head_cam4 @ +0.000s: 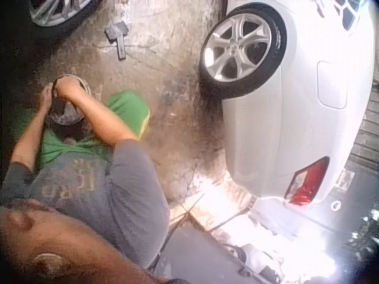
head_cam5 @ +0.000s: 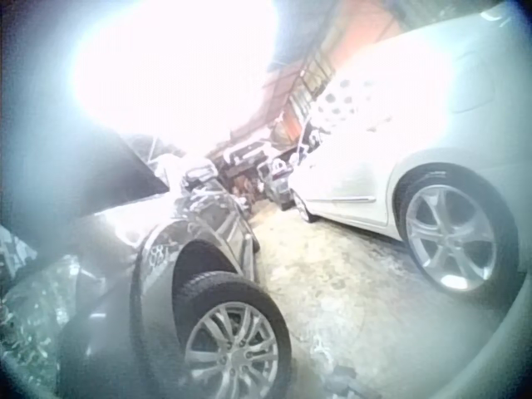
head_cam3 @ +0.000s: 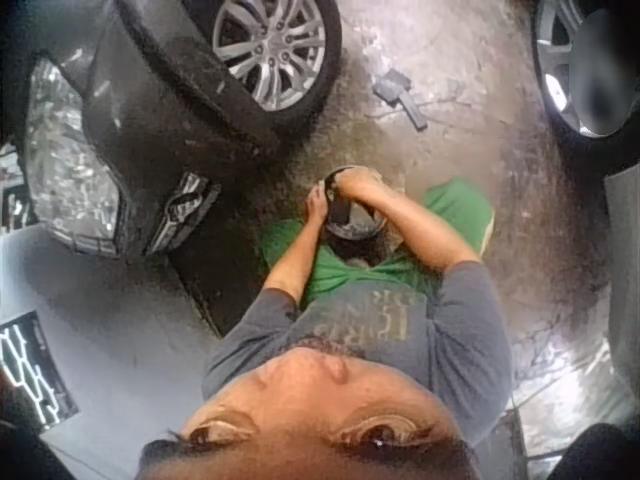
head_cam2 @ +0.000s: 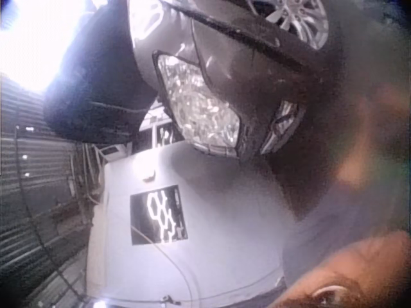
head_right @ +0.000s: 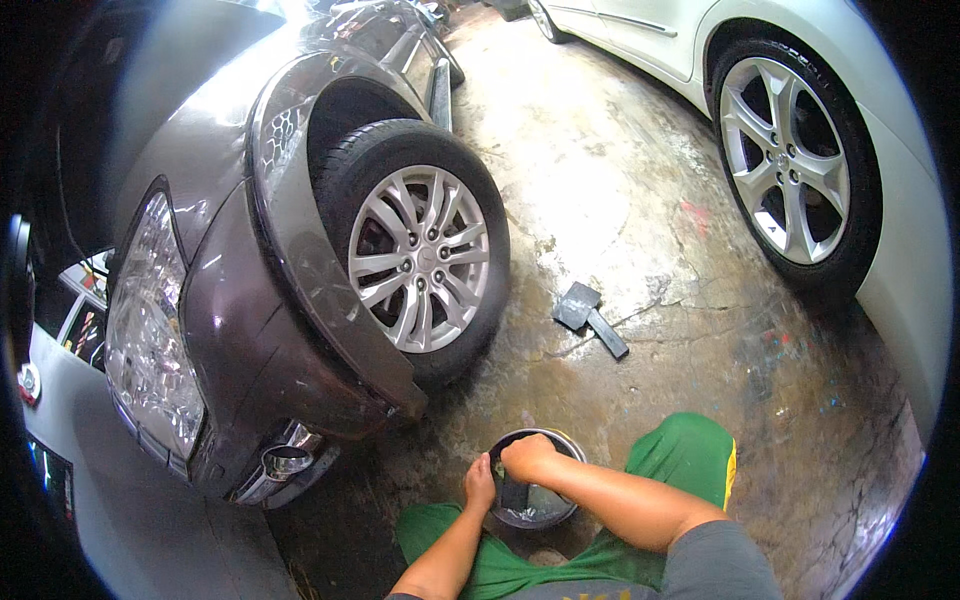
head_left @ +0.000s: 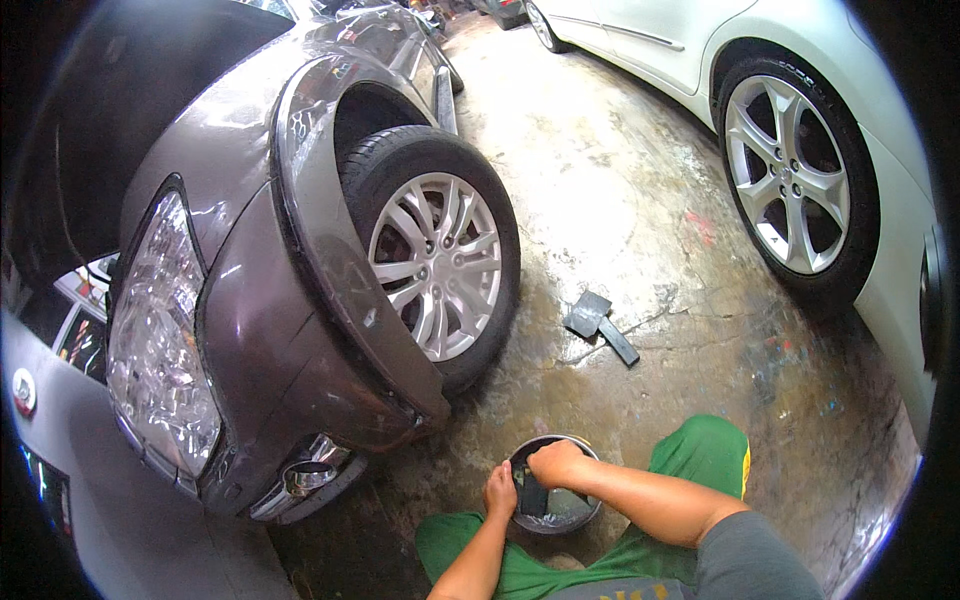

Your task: The person sits on the floor and applies a black plastic trim piece to the front wheel arch of a dark-colored car. They repeatedly wet the trim and the car surface with a sponge and water, then press the trim into place. Another person briefly assists by pressing the trim while the hood is open.

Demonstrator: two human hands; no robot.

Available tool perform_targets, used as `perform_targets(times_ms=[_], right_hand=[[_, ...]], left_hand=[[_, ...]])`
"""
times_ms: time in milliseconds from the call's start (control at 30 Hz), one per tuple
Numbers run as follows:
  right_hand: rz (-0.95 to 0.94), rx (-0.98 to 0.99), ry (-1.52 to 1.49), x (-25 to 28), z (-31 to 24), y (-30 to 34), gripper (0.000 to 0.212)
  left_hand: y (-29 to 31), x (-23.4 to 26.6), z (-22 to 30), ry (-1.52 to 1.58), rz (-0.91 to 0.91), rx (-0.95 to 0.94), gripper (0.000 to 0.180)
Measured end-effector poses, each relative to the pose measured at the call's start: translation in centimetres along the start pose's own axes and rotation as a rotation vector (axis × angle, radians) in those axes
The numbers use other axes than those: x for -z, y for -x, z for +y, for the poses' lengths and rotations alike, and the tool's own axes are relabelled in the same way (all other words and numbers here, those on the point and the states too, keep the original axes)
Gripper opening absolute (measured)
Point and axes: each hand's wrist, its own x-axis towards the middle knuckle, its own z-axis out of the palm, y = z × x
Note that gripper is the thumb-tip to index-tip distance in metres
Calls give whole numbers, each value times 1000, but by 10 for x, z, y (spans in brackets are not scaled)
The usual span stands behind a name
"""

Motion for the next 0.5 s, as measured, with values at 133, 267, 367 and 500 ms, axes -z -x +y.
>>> perform_targets(times_ms=[133, 267, 367, 500], right_hand=[[198, -68, -281, 29, 17, 14, 37], [338, -56, -431, 37, 41, 9, 37], [350, -27, -556, 35, 46, -2, 41], [473, -67, -713, 20, 43, -19, 43]], left_hand=[[-1, -7, -4, 69, 103, -69, 48], [5, -3, 9, 70, 177, -108, 52], [7, 2, 18, 66, 182, -111, 52], [7, 4, 9, 21, 282, -232, 50]])
